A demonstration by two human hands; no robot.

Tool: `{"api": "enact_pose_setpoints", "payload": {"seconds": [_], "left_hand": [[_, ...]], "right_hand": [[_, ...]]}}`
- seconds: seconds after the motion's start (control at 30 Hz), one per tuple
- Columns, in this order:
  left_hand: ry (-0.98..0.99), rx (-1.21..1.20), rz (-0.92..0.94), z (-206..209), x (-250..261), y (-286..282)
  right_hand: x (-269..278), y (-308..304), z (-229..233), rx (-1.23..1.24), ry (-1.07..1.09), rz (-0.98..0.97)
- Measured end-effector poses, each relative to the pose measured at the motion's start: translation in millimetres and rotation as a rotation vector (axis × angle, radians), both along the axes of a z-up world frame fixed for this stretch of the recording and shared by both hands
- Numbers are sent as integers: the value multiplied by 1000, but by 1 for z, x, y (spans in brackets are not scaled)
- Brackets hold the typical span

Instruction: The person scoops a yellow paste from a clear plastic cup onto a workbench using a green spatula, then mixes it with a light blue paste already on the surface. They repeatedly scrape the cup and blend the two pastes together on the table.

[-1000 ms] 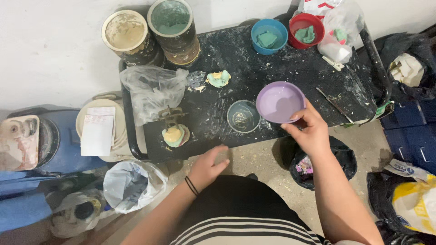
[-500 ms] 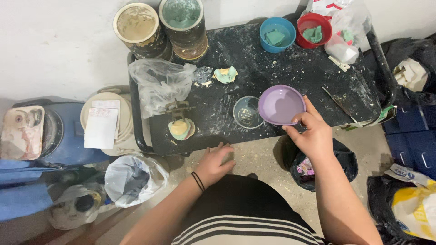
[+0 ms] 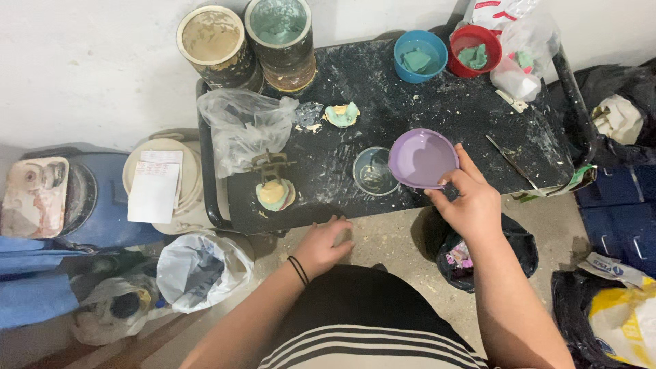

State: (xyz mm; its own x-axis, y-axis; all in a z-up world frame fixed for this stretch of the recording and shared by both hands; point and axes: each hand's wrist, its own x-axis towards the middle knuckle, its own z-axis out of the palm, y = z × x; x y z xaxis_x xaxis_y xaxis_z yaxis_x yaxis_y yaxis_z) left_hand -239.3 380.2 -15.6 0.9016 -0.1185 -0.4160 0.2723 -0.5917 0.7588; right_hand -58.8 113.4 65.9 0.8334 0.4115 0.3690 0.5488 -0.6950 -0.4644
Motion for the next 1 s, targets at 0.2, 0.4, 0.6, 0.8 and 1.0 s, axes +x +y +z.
{"api": "enact_pose_setpoints", "payload": {"seconds": [0.2,0.4,0.6,0.8,1.0], "left_hand": [[71,12,0,5,5,0],[131,-30,41,-6,11,4],[170,-5,101,36,14,3],[161,-32,106,33,15,3],[150,-56,138,40,13,5]], "right_hand": [[0,1,2,10,-7,8],[1,0,-2,-11,-44,6],[0,-1,1,-11,-42,2],[3,-2,-3,-41,-91,13],[-1,-2,2,28,5,16]]}}
